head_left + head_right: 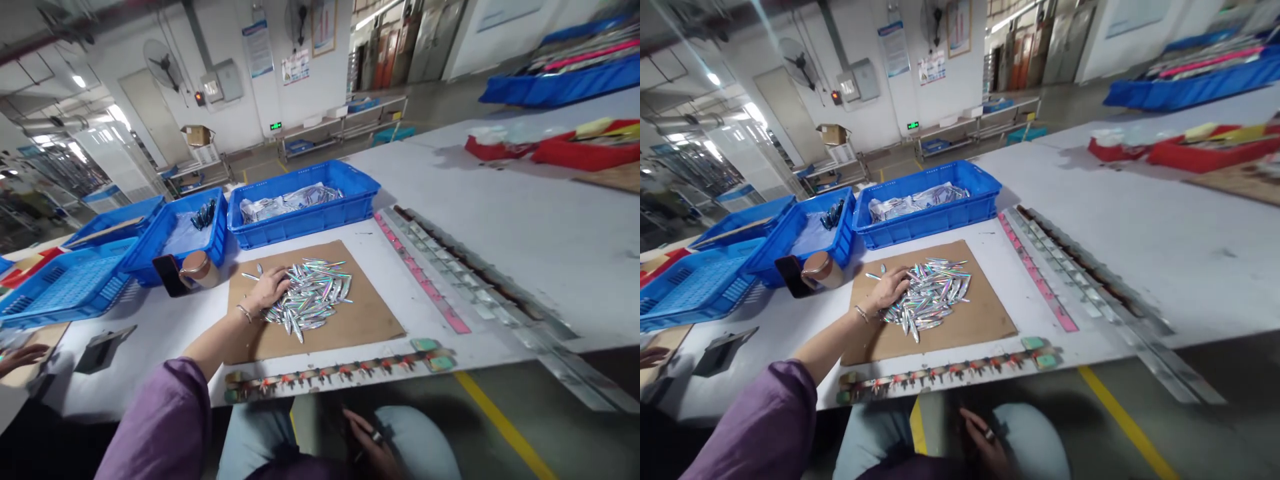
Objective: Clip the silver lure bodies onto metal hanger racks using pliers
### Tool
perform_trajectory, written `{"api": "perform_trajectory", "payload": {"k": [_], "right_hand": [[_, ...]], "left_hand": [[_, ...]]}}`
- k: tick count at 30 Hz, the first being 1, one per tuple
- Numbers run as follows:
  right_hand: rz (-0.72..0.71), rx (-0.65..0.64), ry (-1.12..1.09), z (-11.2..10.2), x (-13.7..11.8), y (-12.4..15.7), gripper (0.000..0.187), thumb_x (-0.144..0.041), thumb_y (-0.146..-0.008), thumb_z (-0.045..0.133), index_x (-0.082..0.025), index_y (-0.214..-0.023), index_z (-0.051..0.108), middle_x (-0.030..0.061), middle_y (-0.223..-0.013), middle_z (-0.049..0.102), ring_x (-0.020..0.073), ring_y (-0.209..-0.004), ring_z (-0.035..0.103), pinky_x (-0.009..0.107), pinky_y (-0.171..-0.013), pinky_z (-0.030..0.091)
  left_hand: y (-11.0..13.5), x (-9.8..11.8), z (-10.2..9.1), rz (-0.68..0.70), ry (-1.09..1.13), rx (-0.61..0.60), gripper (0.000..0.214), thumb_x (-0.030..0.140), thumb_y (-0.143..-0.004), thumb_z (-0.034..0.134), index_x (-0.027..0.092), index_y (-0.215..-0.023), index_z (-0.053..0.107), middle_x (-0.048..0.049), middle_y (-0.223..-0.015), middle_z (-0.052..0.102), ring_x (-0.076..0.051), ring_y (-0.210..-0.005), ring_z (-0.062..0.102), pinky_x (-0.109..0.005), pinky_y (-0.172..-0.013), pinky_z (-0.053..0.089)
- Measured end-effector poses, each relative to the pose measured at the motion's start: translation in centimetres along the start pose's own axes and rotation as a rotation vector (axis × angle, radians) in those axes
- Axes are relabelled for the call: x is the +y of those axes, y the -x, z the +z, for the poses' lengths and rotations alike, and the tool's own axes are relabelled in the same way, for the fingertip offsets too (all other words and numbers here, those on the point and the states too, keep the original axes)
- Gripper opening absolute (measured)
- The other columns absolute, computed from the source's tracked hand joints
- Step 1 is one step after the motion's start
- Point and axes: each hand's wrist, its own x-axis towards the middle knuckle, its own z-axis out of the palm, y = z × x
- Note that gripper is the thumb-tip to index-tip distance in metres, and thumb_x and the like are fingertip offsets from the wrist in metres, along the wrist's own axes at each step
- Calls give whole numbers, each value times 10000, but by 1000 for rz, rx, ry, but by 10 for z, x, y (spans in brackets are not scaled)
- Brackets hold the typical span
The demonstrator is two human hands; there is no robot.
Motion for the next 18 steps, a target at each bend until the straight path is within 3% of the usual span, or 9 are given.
{"api": "perform_trajectory", "payload": {"k": [3,5,11,14,18], "right_hand": [[7,-9,-52,-3,3,7,288,-572,-652,714,-394,-855,815,61,-985,796,344,-1041,742,424,-899,572],[35,-29,-101,-3,6,7,336,-601,-623,743,-376,-862,817,75,-943,794,353,-1014,746,427,-897,572],[60,57,-324,3,11,-2,493,-571,-474,871,-287,-871,797,90,-917,800,342,-909,755,418,-800,595],[-8,82,-336,3,-3,12,571,-585,-552,865,-249,-1005,778,103,-1019,793,292,-869,748,371,-740,587],[-191,176,-260,-3,-47,44,768,-656,-717,768,-243,-1346,609,93,-1091,772,244,-879,744,353,-812,572]], "left_hand": [[10,-9,-21,-242,-129,62,316,264,-981,553,171,-1267,652,-140,-1341,641,-268,-1254,586,-395,-1125,442],[18,-18,-37,-345,-218,32,261,215,-920,627,156,-1167,689,-164,-1249,673,-303,-1210,594,-432,-1098,441],[28,-30,-62,-408,-363,-141,199,94,-848,596,154,-1006,701,-180,-1077,712,-312,-1162,622,-465,-1065,427],[34,-27,-71,-437,-405,-145,133,111,-829,617,135,-952,661,-203,-1064,702,-334,-1173,621,-456,-1049,437],[46,-16,-84,-500,-371,-72,48,167,-909,537,145,-931,573,-185,-959,705,-320,-969,700,-416,-862,528]]}}
